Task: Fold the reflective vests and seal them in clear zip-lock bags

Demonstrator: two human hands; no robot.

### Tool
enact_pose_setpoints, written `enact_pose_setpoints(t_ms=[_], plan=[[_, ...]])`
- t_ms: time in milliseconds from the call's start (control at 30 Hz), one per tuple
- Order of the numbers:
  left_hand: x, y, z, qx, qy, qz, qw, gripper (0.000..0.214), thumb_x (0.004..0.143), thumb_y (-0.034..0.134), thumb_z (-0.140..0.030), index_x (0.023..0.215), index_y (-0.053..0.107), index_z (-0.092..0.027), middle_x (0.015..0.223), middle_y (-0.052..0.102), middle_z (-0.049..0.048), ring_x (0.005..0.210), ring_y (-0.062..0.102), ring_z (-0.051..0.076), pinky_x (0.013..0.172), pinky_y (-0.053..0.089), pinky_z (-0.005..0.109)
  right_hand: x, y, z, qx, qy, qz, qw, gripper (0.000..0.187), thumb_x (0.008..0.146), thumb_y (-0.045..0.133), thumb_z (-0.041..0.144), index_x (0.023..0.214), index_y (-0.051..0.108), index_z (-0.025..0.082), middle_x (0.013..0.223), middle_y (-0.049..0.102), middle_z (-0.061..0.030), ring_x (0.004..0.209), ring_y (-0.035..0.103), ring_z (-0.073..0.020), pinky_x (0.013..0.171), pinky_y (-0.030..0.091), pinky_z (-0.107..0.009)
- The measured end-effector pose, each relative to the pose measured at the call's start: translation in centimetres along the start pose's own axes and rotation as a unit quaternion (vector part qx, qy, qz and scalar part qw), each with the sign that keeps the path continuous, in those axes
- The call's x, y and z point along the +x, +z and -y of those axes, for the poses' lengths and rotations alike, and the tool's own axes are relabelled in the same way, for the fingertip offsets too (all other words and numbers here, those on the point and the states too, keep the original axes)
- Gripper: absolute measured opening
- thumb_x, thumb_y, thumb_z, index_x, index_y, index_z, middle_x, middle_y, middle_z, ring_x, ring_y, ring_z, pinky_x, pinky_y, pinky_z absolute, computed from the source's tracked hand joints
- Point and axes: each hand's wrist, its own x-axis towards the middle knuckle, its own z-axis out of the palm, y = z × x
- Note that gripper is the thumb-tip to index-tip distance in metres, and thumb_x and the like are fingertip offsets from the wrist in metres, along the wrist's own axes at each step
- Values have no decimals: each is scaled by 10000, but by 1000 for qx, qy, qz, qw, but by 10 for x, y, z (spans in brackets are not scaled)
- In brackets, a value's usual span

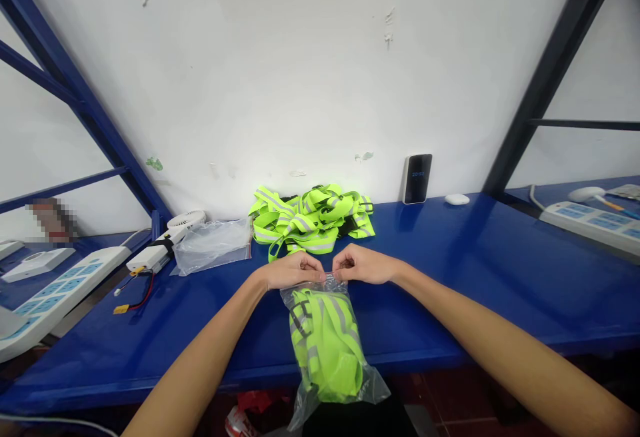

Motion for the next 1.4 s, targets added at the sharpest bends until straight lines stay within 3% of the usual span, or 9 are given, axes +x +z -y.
enact_pose_setpoints(t_ms=[100, 367, 667, 833, 1100, 1300, 1400], plan=[[1, 3, 0, -10, 4, -5, 1000, 392, 768, 666, -494, 909, 673, -128, 585, 492, -39, 506, 321, 74, 480, 212, 217, 0, 1, -1, -10, 0, -2, 1000, 145, 770, 584, 235, 728, 660, 120, 617, 576, 16, 568, 454, -90, 552, 343, -206], [-1, 8, -3, 12, 23, -17, 1000, 295, 780, 651, -424, 815, 630, -132, 598, 490, -44, 542, 368, 77, 510, 272, 197, 2, 11, 4, -50, -12, -30, 998, 166, 802, 558, 258, 790, 654, 124, 579, 465, 50, 543, 341, -77, 507, 271, -206], [1, 9, -2, 32, 26, -4, 999, 183, 774, 586, -320, 739, 539, -146, 593, 429, -57, 531, 334, 75, 498, 257, 198, 4, 19, 10, -82, -14, -42, 996, 69, 770, 525, 194, 732, 559, 148, 591, 443, 58, 549, 353, -77, 524, 275, -209], [1, 9, 1, 57, 54, 10, 997, 190, 803, 542, -323, 736, 523, -147, 621, 404, -53, 555, 319, 76, 513, 251, 201, 4, 20, 11, -153, -17, -51, 987, 76, 767, 510, 201, 703, 528, 163, 604, 420, 54, 568, 335, -83, 527, 251, -218], [0, 8, 3, 49, 48, 15, 998, 314, 832, 567, -450, 750, 539, -148, 621, 411, -50, 560, 321, 78, 519, 251, 205, -1, 12, 10, -137, -36, 33, 989, 220, 848, 427, 219, 640, 366, 184, 609, 280, 58, 561, 252, -80, 516, 221, -225], [2, 6, -1, 55, 51, 26, 997, 453, 835, 564, -560, 655, 466, -156, 582, 302, -62, 527, 222, 69, 476, 164, 226, -18, -11, 26, -201, -21, 75, 976, 236, 903, 413, 256, 681, 426, 176, 619, 333, 53, 550, 281, -80, 519, 233, -231], [3, 7, -2, 46, 60, 22, 997, 461, 859, 534, -560, 654, 469, -153, 586, 315, -58, 520, 267, 64, 473, 208, 210, -32, -20, 33, -219, -4, 78, 973, 252, 923, 412, 299, 708, 458, 176, 628, 355, 46, 553, 301, -86, 523, 250, -234]])
